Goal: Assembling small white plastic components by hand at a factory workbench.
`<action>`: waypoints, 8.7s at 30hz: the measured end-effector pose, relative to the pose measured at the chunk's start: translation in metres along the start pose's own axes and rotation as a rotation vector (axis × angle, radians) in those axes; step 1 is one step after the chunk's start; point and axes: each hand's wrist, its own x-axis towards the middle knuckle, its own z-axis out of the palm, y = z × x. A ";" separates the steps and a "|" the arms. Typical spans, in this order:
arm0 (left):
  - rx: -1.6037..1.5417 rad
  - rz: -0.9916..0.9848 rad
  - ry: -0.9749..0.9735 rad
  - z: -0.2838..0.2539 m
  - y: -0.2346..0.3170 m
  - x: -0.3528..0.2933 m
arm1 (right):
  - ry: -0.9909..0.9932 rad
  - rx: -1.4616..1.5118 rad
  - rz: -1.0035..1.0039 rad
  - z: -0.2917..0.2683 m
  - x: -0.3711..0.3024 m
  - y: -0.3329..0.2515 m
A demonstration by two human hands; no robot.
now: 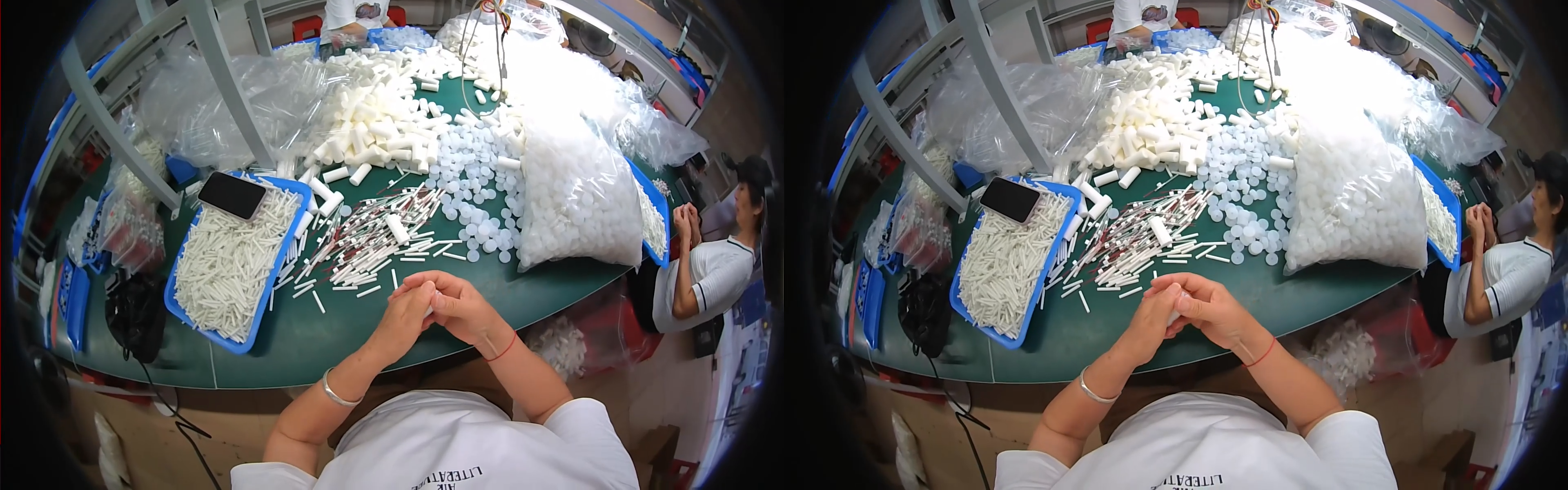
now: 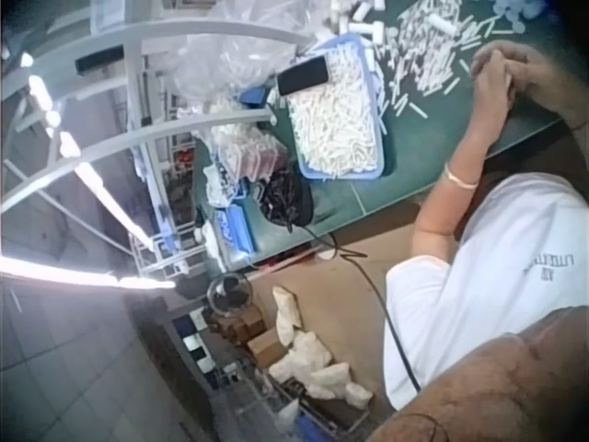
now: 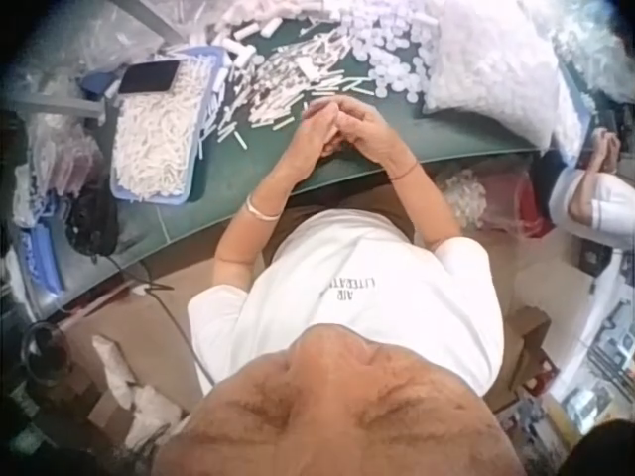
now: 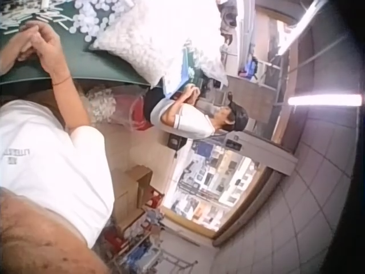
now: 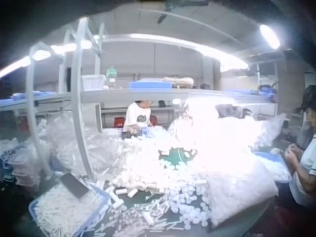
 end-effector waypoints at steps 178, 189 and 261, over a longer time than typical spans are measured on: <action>0.006 0.168 0.012 0.001 0.002 0.054 | 0.589 -0.831 -0.207 -0.028 -0.022 -0.047; 0.879 0.780 0.032 -0.034 0.023 0.086 | 0.565 -0.405 -0.170 -0.042 -0.002 -0.065; 1.198 0.552 0.513 -0.204 0.081 0.225 | 0.380 -1.258 -0.566 -0.034 0.076 -0.044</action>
